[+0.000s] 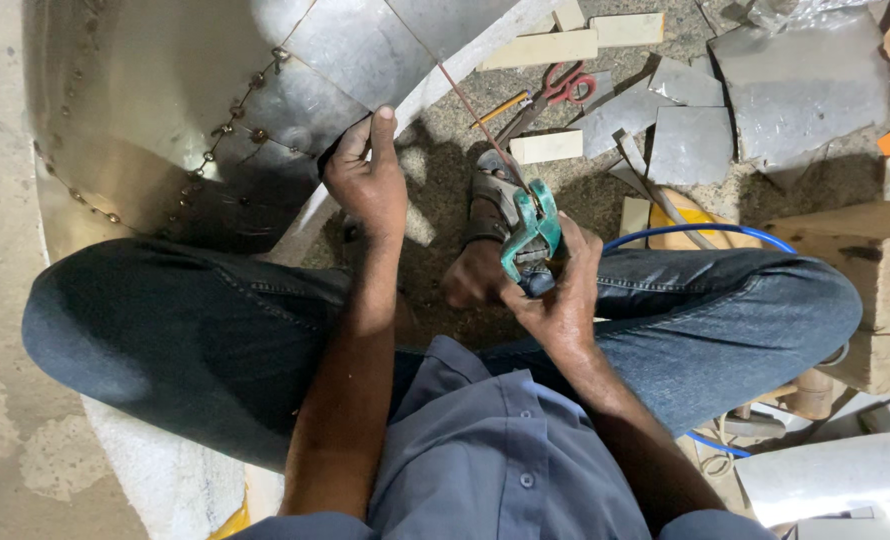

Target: The person grinds a small metal sheet with an angle grinder, then fits it into a gap on a large curved metal duct. They use a welding tool to tack the sheet in place along the seam.

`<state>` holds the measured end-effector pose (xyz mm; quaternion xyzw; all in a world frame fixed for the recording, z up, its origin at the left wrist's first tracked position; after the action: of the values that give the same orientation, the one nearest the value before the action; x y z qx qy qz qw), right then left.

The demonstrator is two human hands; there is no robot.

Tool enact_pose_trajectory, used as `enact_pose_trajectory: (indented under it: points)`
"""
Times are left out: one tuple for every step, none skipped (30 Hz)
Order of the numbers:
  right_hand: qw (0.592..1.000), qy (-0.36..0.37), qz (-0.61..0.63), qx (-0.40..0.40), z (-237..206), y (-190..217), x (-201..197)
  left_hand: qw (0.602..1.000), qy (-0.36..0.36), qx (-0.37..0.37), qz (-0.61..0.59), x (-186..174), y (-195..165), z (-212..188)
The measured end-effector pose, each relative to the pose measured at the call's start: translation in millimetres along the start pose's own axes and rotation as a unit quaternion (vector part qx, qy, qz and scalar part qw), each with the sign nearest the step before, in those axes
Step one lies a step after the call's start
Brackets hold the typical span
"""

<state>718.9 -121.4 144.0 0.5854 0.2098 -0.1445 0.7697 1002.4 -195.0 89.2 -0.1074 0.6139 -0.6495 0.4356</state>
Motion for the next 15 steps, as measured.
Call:
enact_pose_trajectory:
  points:
    - [1.0,-0.001,0.001,0.005,-0.1,-0.4,0.1,1.0,-0.003,0.003,-0.001,-0.2,-0.1,-0.1]
    - [1.0,-0.001,0.002,0.01,-0.1,-0.9,0.4,1.0,-0.003,0.001,0.001,-0.1,0.6,-0.1]
    - [1.0,-0.001,0.005,0.012,0.0,-0.9,0.7,1.0,-0.004,0.0,0.002,0.0,0.9,-0.3]
    - [1.0,-0.001,0.008,0.014,0.1,-0.9,1.2,1.0,-0.004,-0.001,0.004,-0.2,1.2,-0.5]
    - [1.0,-0.001,0.011,0.016,0.5,-1.0,1.6,1.0,-0.005,-0.001,0.0,-0.3,1.1,-0.4]
    - [1.0,-0.001,0.009,0.014,0.9,-0.6,1.9,1.0,-0.005,-0.001,-0.004,-0.5,1.1,-0.4]
    - [1.0,-0.001,0.006,0.012,1.3,-0.3,2.3,1.0,-0.006,-0.002,-0.009,-0.9,0.9,-0.4]
    - [1.0,-0.001,0.004,0.011,1.6,-0.1,2.5,1.0,-0.004,-0.002,0.001,-0.9,0.7,-0.3]
    - [1.0,-0.002,0.003,0.007,1.8,0.7,2.4,1.0,-0.003,-0.003,0.011,-1.1,0.6,-0.1]
    - [1.0,-0.003,0.002,0.002,2.0,1.4,2.5,1.0,-0.002,-0.004,0.022,-1.3,0.5,0.1]
    - [1.0,-0.005,0.001,-0.002,2.0,2.2,2.3,1.0,-0.002,-0.004,0.014,-1.4,0.2,0.1]
    - [1.0,-0.006,0.0,0.0,1.8,1.6,2.4,1.0,-0.002,-0.005,0.007,-1.5,0.0,0.3]
    - [1.0,-0.007,0.0,0.003,1.4,1.0,2.5,1.0,-0.003,-0.005,-0.001,-1.6,-0.3,0.3]
    - [1.0,-0.008,-0.001,0.005,1.3,0.3,2.8,1.0,-0.003,-0.007,-0.004,-1.5,-0.4,0.6]
    - [1.0,-0.011,-0.002,0.006,1.0,-0.1,2.5,1.0,-0.002,-0.009,-0.007,-1.3,-0.7,0.7]
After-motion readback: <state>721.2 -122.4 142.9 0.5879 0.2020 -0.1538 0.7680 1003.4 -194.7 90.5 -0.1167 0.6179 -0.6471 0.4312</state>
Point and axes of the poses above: each hand's wrist, its own z-axis towards the middle knuckle, its own x-axis out of the palm, y = z × x, the point moved 10 cm from there along z, towards the middle knuckle, and after that the axes turned 11 degrees about z, right-handed, at the moved point
